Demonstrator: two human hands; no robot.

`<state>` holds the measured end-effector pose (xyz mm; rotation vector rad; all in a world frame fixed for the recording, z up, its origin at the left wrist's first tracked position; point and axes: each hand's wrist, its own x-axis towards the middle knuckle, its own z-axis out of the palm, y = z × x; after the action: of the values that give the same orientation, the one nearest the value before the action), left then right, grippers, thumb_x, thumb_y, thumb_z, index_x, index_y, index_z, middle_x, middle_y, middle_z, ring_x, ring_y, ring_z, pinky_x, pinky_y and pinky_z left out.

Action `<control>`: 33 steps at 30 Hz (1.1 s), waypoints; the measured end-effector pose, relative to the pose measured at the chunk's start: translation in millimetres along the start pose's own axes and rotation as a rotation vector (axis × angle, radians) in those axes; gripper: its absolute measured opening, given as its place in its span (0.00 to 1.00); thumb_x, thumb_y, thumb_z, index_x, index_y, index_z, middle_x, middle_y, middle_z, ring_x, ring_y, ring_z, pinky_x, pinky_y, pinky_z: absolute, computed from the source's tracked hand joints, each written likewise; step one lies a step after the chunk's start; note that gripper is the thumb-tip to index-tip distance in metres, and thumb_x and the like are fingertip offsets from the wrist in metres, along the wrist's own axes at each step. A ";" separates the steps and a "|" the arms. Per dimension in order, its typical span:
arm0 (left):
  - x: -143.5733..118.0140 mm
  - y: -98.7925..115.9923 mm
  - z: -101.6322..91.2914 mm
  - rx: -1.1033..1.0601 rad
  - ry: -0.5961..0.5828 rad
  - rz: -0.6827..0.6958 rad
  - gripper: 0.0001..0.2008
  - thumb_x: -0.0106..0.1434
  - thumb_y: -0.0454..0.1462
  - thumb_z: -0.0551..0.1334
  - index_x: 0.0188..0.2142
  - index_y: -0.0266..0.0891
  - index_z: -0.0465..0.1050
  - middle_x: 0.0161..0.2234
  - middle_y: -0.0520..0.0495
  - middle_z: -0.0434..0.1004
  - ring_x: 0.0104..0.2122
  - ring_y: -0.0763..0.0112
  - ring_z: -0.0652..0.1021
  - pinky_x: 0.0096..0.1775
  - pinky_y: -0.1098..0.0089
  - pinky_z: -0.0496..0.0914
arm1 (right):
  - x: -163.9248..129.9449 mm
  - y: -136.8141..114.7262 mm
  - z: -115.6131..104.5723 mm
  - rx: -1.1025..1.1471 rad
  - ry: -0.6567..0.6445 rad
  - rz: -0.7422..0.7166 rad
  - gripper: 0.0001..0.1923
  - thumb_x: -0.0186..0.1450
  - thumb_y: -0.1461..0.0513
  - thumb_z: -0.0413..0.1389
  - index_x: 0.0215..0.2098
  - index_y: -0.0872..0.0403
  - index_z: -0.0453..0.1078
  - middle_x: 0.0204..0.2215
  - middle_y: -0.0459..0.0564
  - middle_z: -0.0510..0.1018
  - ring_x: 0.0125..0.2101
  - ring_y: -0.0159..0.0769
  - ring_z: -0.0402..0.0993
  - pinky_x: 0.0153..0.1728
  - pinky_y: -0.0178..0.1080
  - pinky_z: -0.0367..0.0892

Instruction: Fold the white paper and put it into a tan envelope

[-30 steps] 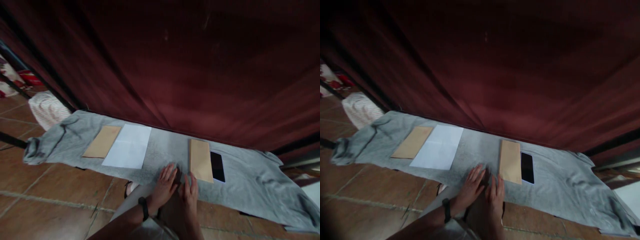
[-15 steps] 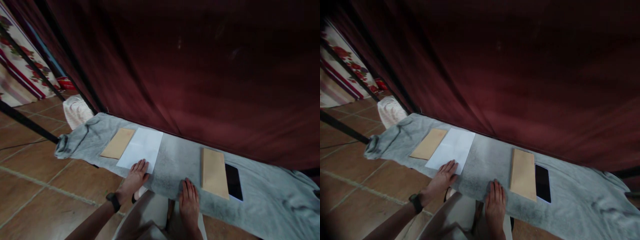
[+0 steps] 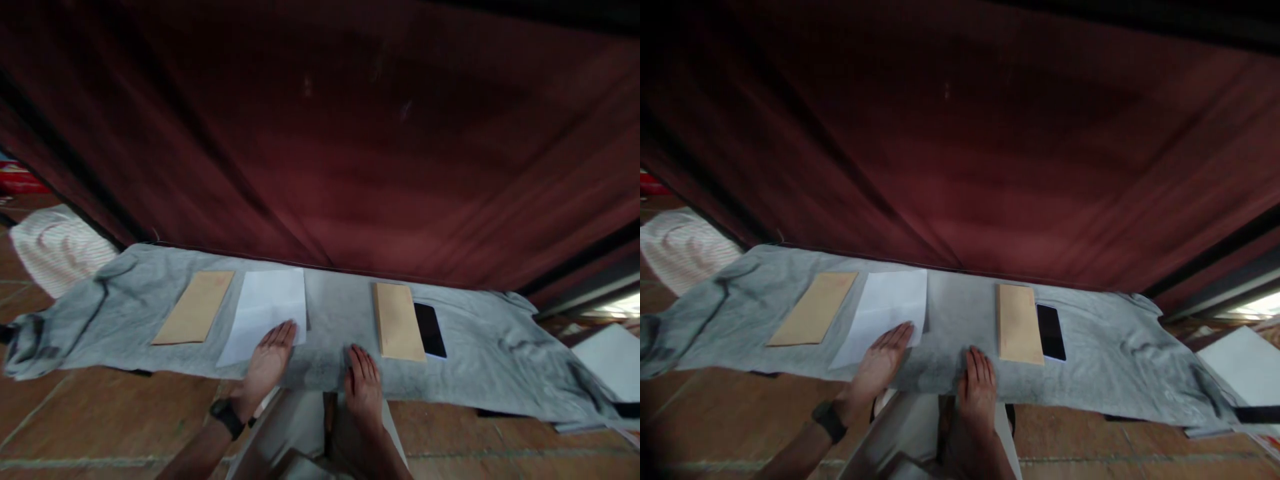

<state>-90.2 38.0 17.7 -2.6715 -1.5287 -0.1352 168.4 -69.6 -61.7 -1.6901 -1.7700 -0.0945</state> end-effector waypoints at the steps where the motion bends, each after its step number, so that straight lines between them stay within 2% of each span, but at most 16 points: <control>1: 1.5 17.6 -0.1 -0.011 0.017 0.041 0.33 0.63 0.23 0.50 0.66 0.37 0.65 0.65 0.40 0.69 0.63 0.62 0.71 0.63 0.59 0.66 | 1.2 0.2 -0.7 0.026 0.004 0.034 0.30 0.72 0.64 0.46 0.72 0.51 0.54 0.62 0.58 0.72 0.62 0.49 0.67 0.60 0.57 0.66; 4: 5.2 71.2 1.5 -0.060 0.042 0.147 0.32 0.63 0.24 0.50 0.65 0.39 0.65 0.63 0.41 0.72 0.62 0.62 0.73 0.63 0.59 0.66 | 3.8 0.9 -3.5 0.095 0.021 0.140 0.33 0.72 0.63 0.47 0.74 0.52 0.49 0.65 0.60 0.68 0.63 0.50 0.66 0.58 0.57 0.68; 6: 7.6 99.0 4.5 -0.100 0.044 0.204 0.29 0.65 0.25 0.51 0.64 0.38 0.66 0.63 0.40 0.72 0.62 0.62 0.73 0.64 0.60 0.64 | 4.4 1.4 -5.8 0.138 0.008 0.164 0.35 0.70 0.65 0.47 0.74 0.52 0.47 0.67 0.59 0.64 0.65 0.50 0.63 0.60 0.57 0.67; 8: 10.1 117.9 8.4 -0.129 0.048 0.209 0.26 0.66 0.25 0.52 0.63 0.35 0.67 0.62 0.36 0.73 0.61 0.59 0.74 0.64 0.58 0.64 | 4.9 1.9 -7.9 0.169 -0.015 0.162 0.37 0.68 0.67 0.47 0.74 0.51 0.47 0.69 0.58 0.61 0.67 0.49 0.61 0.61 0.57 0.66; 11: 13.5 133.2 14.2 -0.156 0.058 0.181 0.25 0.67 0.26 0.53 0.63 0.33 0.67 0.60 0.33 0.73 0.60 0.56 0.74 0.62 0.56 0.66 | 7.8 3.7 -9.6 0.182 -0.029 0.148 0.36 0.66 0.69 0.46 0.73 0.49 0.53 0.70 0.56 0.61 0.67 0.48 0.61 0.61 0.56 0.66; 15: 14.0 132.8 19.5 -0.166 0.053 0.193 0.24 0.68 0.27 0.53 0.62 0.33 0.67 0.60 0.32 0.73 0.60 0.56 0.74 0.61 0.55 0.66 | 15.4 10.6 -10.7 0.215 -0.044 0.087 0.31 0.65 0.70 0.46 0.65 0.49 0.67 0.65 0.55 0.68 0.62 0.46 0.68 0.58 0.55 0.70; 19: 4.4 109.6 25.1 -0.143 0.041 0.193 0.27 0.67 0.27 0.53 0.65 0.37 0.65 0.63 0.35 0.71 0.63 0.58 0.71 0.65 0.55 0.62 | 18.5 18.1 -11.3 0.265 -0.056 0.046 0.25 0.66 0.69 0.47 0.56 0.49 0.75 0.58 0.55 0.76 0.56 0.44 0.74 0.55 0.53 0.74; 22: -0.6 98.9 29.5 -0.084 0.037 0.158 0.31 0.66 0.26 0.51 0.68 0.38 0.61 0.66 0.37 0.68 0.66 0.60 0.67 0.65 0.54 0.62 | 18.5 18.6 -10.3 0.250 -0.055 0.036 0.26 0.67 0.69 0.47 0.60 0.50 0.72 0.61 0.56 0.73 0.59 0.45 0.71 0.57 0.54 0.72; 26: 6.6 109.1 32.9 -0.046 0.039 0.156 0.30 0.66 0.26 0.51 0.67 0.32 0.62 0.65 0.32 0.67 0.66 0.57 0.67 0.66 0.54 0.61 | 22.7 17.8 -10.0 0.225 -0.070 -0.033 0.31 0.67 0.68 0.47 0.67 0.49 0.63 0.67 0.55 0.67 0.65 0.46 0.64 0.61 0.57 0.68; 29: 9.4 114.2 32.1 -0.069 0.011 0.152 0.26 0.68 0.28 0.52 0.65 0.30 0.65 0.66 0.31 0.66 0.67 0.55 0.67 0.66 0.53 0.60 | 27.1 21.0 -12.5 0.216 -0.127 -0.100 0.31 0.66 0.70 0.47 0.66 0.50 0.65 0.66 0.54 0.69 0.64 0.44 0.65 0.61 0.55 0.69; 33: 5.6 98.8 23.3 -0.236 -0.023 0.194 0.26 0.71 0.41 0.58 0.66 0.36 0.64 0.68 0.35 0.63 0.68 0.55 0.64 0.67 0.52 0.60 | 28.2 22.1 -14.2 0.147 -0.191 -0.144 0.33 0.62 0.73 0.47 0.64 0.53 0.68 0.63 0.55 0.73 0.63 0.44 0.68 0.62 0.52 0.67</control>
<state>-1.0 -5.0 -5.8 -2.9954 -1.3249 -0.2920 196.4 -48.9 -45.1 -1.5077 -1.9880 0.1350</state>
